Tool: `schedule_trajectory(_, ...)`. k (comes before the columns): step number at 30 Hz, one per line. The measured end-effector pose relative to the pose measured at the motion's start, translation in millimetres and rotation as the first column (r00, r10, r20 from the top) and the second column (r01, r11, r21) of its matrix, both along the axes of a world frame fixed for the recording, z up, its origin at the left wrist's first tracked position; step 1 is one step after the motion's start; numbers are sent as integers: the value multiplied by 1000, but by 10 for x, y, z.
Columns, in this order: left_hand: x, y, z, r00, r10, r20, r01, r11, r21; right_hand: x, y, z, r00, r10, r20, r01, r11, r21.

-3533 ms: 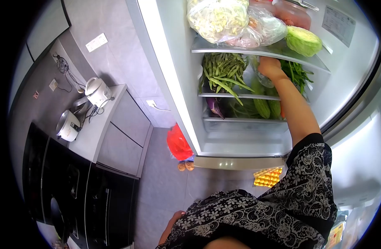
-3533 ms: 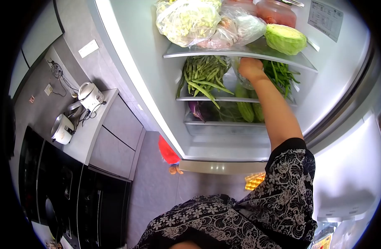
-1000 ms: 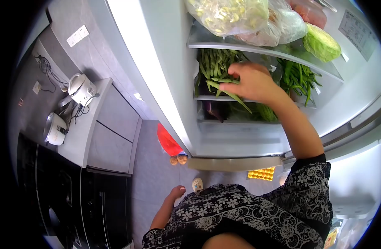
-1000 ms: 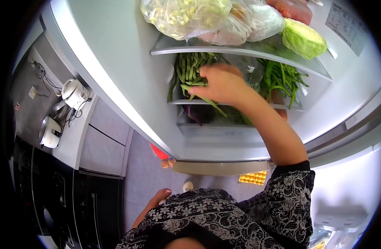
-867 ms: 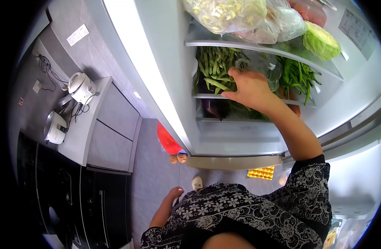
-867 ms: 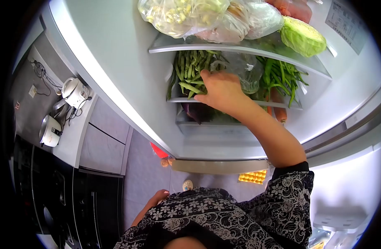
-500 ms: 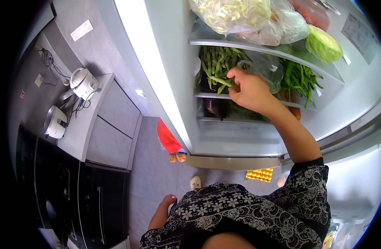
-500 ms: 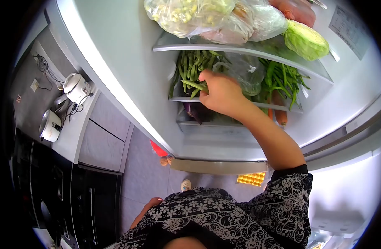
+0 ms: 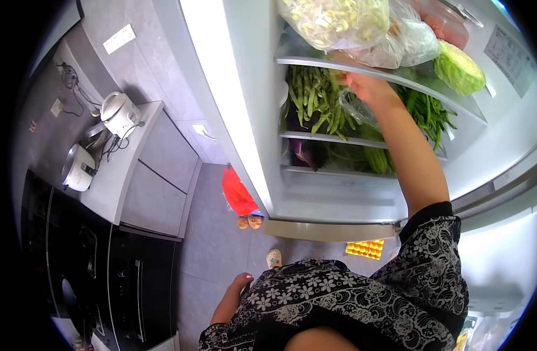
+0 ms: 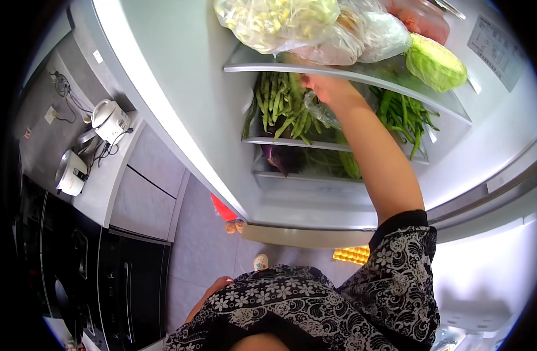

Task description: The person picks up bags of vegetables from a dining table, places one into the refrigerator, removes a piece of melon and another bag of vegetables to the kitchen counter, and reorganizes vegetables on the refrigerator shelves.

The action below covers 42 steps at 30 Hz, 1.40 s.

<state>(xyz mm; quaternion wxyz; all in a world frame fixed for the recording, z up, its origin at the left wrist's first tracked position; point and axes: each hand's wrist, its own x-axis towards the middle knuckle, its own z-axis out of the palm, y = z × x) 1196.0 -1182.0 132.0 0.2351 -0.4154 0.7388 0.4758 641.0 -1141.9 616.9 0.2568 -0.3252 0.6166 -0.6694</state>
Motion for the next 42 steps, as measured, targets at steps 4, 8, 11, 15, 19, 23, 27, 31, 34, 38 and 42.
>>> schedule_trajectory(4,60,-50,-117,999,-42,28,43,999,-26,-3,-137,-107,555,-297,-777,329,936,-122)
schedule_trajectory(8,109,-33,-170,999,9,-38,-10,999,-33,-150,32,-188,487,-196,-851,375,927,1)
schedule_trajectory(11,83,-67,-117,1000,-16,22,16,1000,21,-64,307,-148,932,-162,-325,223,962,160)
schedule_trajectory(15,31,-104,-49,997,-71,32,72,997,-28,-165,609,-23,877,-44,-478,275,861,427)
schedule_trajectory(19,-16,-114,25,997,-58,55,62,994,-86,-377,767,-20,727,364,-582,420,435,797)
schedule_trajectory(23,-85,-121,132,994,-104,37,107,990,-91,-476,719,-126,547,527,-650,518,397,757)
schedule_trajectory(27,-129,-110,226,992,-84,95,87,996,-29,-791,363,-422,182,174,-968,568,785,248)
schedule_trajectory(31,-64,-85,249,999,-45,11,46,998,-50,-846,132,-504,355,-139,-924,496,866,60)
schedule_trajectory(34,-2,-103,193,997,-69,18,70,997,-41,-895,26,-510,405,-66,-912,518,839,169)
schedule_trajectory(38,64,-62,214,999,-28,17,29,997,-67,-653,97,-331,463,122,-878,474,803,361)
schedule_trajectory(42,156,-76,75,999,40,2,-40,999,-3,-650,-2,-389,732,-38,-681,438,791,427)
